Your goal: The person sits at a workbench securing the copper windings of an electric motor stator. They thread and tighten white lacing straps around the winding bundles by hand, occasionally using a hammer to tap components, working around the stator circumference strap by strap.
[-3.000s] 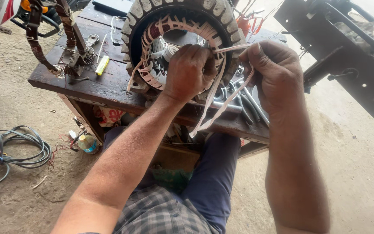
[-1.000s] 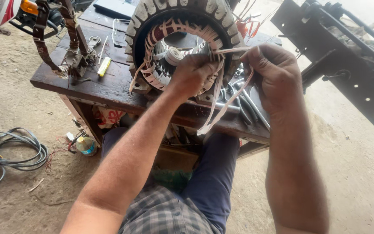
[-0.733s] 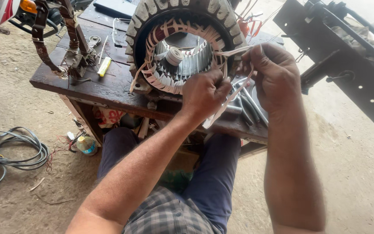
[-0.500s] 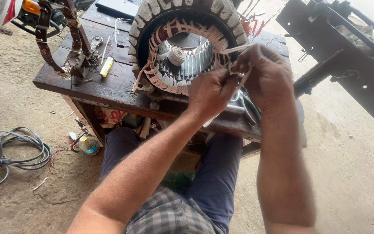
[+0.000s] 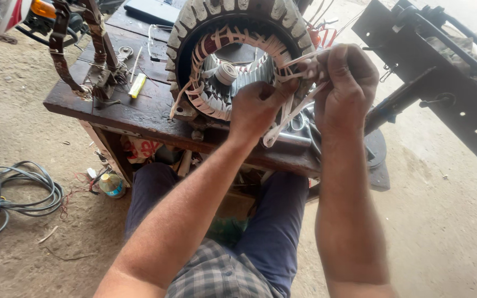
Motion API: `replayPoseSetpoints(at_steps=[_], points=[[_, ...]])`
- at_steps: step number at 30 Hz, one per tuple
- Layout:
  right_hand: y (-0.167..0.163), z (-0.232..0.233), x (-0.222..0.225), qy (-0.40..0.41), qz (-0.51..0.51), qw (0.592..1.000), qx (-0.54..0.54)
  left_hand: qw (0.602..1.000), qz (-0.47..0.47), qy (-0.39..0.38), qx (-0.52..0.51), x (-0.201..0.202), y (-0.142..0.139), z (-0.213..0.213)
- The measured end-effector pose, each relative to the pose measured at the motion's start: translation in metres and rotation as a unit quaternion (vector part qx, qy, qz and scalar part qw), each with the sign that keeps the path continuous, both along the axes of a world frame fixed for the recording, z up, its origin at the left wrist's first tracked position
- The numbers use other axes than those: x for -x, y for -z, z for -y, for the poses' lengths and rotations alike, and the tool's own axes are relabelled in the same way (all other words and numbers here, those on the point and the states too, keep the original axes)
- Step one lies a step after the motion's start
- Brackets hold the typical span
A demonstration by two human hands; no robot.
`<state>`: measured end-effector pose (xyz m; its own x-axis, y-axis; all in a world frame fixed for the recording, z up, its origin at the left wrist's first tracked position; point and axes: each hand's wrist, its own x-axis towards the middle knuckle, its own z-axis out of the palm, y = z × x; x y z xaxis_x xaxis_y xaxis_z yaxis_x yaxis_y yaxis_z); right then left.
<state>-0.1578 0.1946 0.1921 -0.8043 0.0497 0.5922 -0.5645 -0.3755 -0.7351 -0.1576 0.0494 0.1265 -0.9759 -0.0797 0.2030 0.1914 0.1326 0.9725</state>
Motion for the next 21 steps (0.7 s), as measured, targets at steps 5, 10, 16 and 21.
replayPoseSetpoints(at_steps=[5,10,16,21], points=[[0.001,0.001,0.002,0.009,0.041,0.994,0.096,0.954,0.144,0.115,-0.237,0.010,-0.015,0.017],[0.001,0.006,0.002,-0.068,0.049,0.992,0.092,0.936,0.158,0.148,-0.277,0.015,-0.018,0.021],[-0.012,0.008,0.001,-0.042,0.045,0.997,-0.038,0.934,0.124,0.118,-0.314,0.016,-0.012,0.013],[-0.019,0.011,0.001,-0.083,0.054,0.995,0.008,0.925,0.104,0.097,-0.351,0.019,-0.007,0.006]])
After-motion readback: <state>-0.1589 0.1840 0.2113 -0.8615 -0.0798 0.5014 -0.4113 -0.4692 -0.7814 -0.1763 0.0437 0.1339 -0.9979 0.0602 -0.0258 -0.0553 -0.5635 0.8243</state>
